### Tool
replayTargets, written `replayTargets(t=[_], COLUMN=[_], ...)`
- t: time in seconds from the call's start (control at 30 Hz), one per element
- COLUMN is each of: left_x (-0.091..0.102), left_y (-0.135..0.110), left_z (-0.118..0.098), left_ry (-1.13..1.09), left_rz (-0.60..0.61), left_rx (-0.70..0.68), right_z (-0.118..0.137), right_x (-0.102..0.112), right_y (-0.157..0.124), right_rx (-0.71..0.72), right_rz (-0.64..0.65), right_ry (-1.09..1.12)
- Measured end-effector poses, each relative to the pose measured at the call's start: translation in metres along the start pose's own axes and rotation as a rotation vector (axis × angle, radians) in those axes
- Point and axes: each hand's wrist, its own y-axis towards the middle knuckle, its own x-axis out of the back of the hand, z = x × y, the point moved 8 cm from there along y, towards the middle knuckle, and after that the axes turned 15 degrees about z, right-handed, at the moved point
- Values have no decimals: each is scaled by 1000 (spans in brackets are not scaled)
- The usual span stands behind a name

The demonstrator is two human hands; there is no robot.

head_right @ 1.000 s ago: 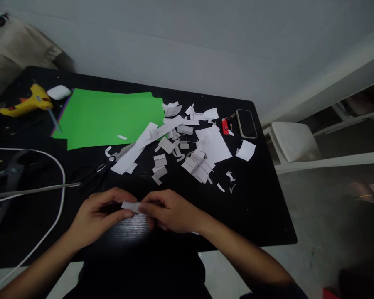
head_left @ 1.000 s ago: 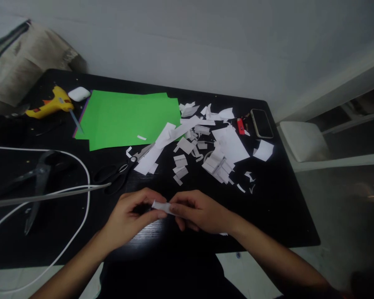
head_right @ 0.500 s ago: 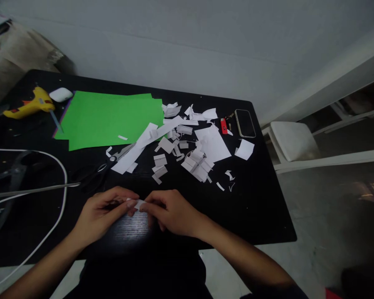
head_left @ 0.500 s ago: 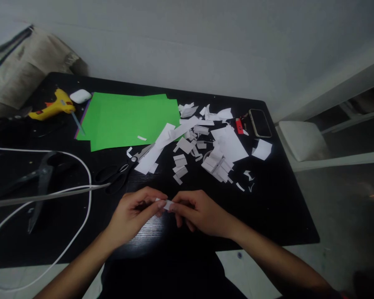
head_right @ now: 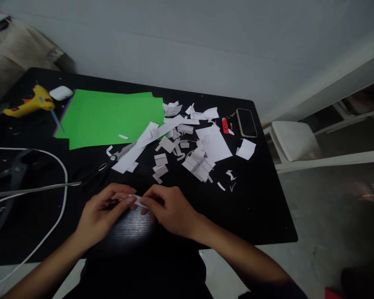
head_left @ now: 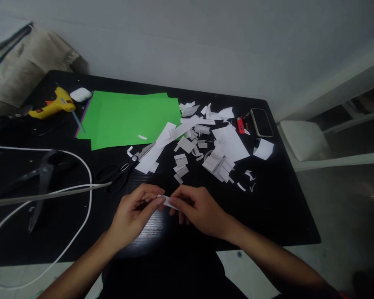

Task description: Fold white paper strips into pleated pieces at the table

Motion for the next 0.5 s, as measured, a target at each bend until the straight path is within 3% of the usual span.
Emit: replayTargets(t=[0.23, 0.5], left_x=[-5, -1], left_y=[0, -3], left_z=[0, 8], left_ry=[-22, -90], left_rz=[35, -24], left_rx=[-32, -2], right_z=[2, 1], right_x=[-3, 1], right_y=[6, 7], right_rx=[62, 39], right_rz=[-27, -47], right_ry=[31, 69])
